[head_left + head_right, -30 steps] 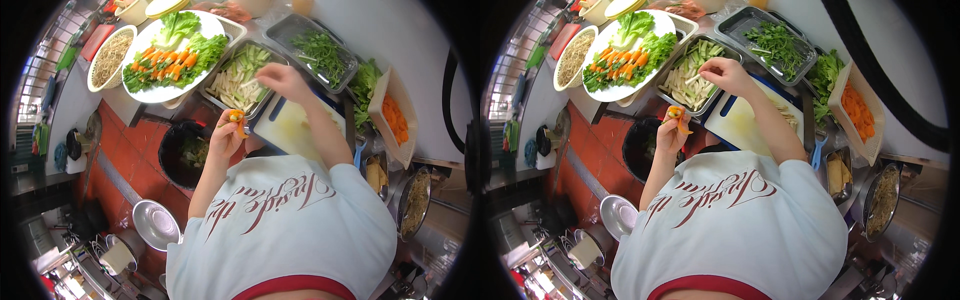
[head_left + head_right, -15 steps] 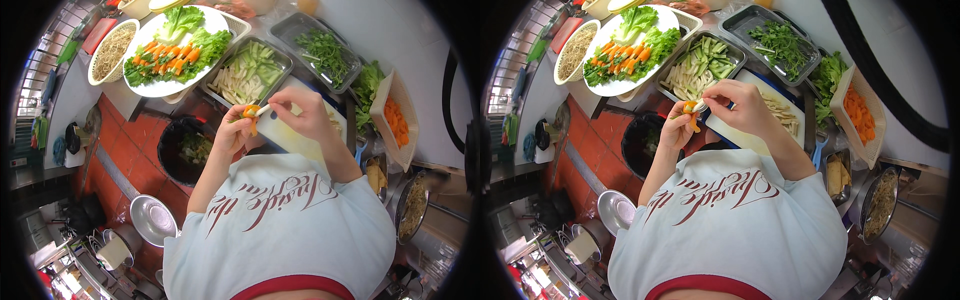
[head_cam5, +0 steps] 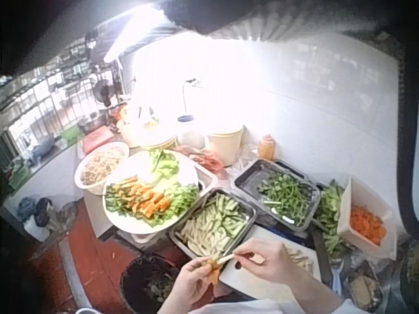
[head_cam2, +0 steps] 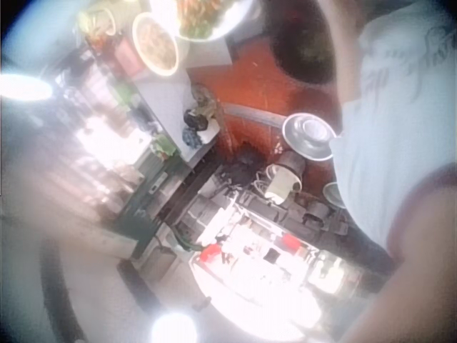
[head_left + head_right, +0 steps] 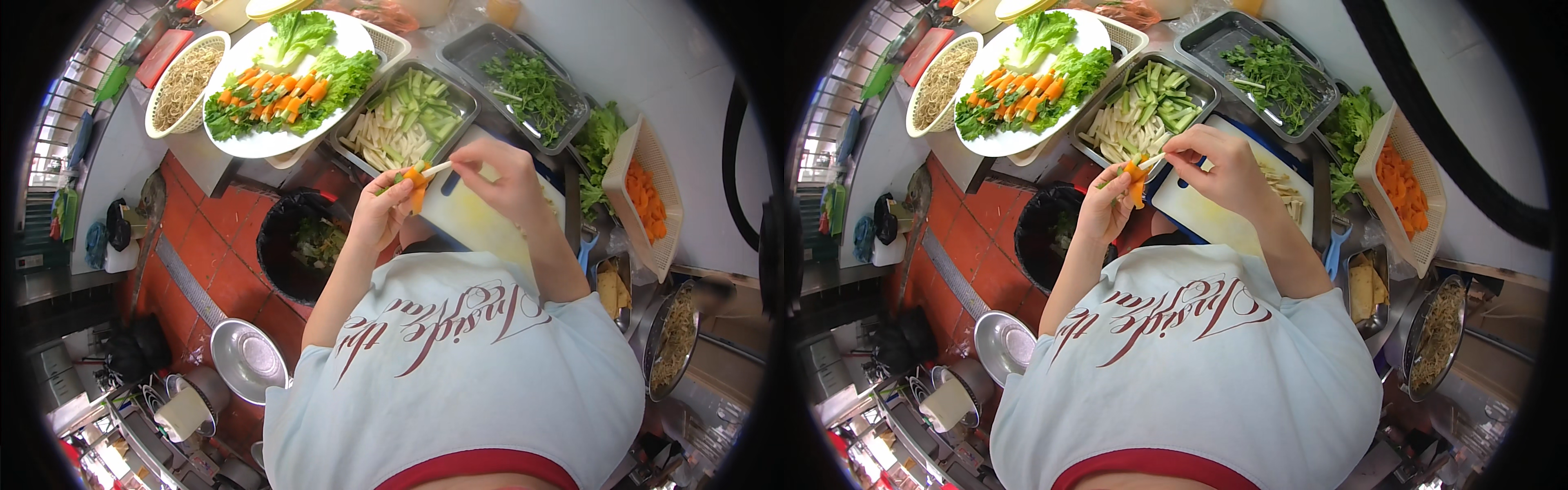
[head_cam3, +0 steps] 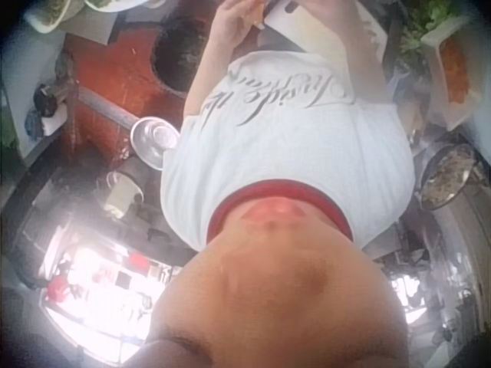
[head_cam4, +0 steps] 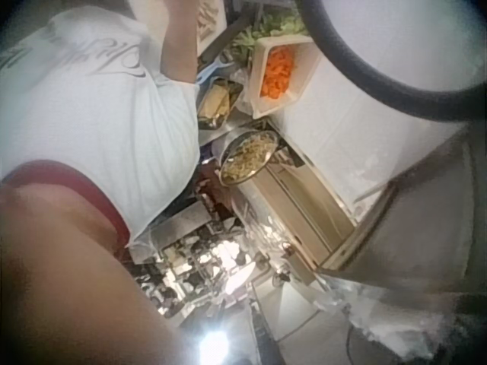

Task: The person assembles vegetable rolls by placing a cilantro sprig and a white vegetable stick onto a thin carrot sheet, then rolling them together. The finished rolls are placed on a white plate with lettuce. The person repeats this process throughout the clip.

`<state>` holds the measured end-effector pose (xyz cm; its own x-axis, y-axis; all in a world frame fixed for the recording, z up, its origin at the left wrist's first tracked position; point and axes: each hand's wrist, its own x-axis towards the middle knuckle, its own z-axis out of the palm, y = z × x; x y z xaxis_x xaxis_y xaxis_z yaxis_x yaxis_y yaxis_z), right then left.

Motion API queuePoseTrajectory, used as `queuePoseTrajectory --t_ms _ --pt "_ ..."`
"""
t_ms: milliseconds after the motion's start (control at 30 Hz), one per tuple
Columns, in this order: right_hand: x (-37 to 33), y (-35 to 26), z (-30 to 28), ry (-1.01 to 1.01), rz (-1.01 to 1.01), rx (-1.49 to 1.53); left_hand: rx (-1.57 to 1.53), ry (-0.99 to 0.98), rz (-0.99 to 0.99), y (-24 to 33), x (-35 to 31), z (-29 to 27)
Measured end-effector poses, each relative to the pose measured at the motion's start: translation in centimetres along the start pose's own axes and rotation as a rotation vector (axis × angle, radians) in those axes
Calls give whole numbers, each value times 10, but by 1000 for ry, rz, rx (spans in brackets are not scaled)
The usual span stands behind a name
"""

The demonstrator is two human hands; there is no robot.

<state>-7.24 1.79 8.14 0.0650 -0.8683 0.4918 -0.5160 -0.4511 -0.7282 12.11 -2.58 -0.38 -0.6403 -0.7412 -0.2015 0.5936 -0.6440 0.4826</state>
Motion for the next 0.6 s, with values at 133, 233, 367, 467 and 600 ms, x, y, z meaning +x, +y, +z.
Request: queuePoseTrajectory --t_ms 133,233,367,467,600 --pt "-1 1 -5 -44 0 14 76 30 -12 1 0 0" --pt "-2 0 -4 -83 69 42 119 37 -16 2 1 1" --pt "0 -2 -10 -122 129 -19 164 70 1 5 -1 11" --pt "1 -2 -11 -139 129 -9 200 55 13 5 -1 9" --pt "2 0 -10 -136 96 -34 215 109 14 6 -1 10"
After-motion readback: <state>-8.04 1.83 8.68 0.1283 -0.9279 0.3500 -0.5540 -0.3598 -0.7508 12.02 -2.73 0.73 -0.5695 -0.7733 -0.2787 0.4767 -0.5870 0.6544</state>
